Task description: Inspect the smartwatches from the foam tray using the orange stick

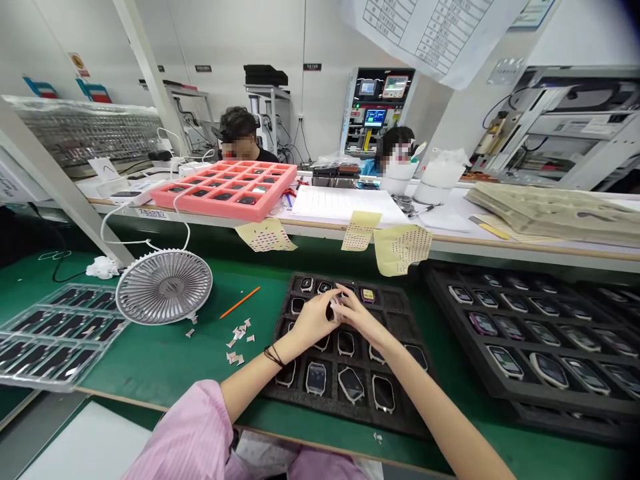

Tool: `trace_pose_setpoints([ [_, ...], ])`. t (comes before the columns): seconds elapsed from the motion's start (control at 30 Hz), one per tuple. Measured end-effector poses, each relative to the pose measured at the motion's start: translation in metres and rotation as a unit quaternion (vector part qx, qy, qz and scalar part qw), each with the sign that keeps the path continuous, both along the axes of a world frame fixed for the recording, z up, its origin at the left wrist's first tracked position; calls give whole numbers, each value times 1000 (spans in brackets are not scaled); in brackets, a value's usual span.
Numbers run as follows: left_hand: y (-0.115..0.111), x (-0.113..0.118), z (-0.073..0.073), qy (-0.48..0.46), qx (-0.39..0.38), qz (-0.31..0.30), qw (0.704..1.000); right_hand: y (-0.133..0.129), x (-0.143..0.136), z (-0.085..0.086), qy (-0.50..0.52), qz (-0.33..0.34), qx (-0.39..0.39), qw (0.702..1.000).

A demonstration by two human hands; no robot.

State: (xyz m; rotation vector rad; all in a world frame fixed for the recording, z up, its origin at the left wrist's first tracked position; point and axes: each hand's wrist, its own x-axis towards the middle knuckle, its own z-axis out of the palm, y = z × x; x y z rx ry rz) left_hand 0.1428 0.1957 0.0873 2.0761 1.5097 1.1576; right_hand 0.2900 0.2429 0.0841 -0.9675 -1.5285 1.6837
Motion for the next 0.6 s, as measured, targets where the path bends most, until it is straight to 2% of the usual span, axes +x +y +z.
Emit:
trace_pose_setpoints([
  [0.1, -4, -13, 1, -44, 11, -34, 998, 4, 5, 2, 112, 57, -108, 986],
  [0.2, -8, -17, -1, -62, 13, -84, 994, 2, 6, 1, 158, 96, -148, 971],
  [0.4, -9, -16, -11, -75, -7, -99, 992, -4, 5, -9, 141, 104, -224, 959],
  [0.6, -9, -22, -11, -63, -58, -131, 988, -10, 4, -15, 123, 94, -234, 960],
])
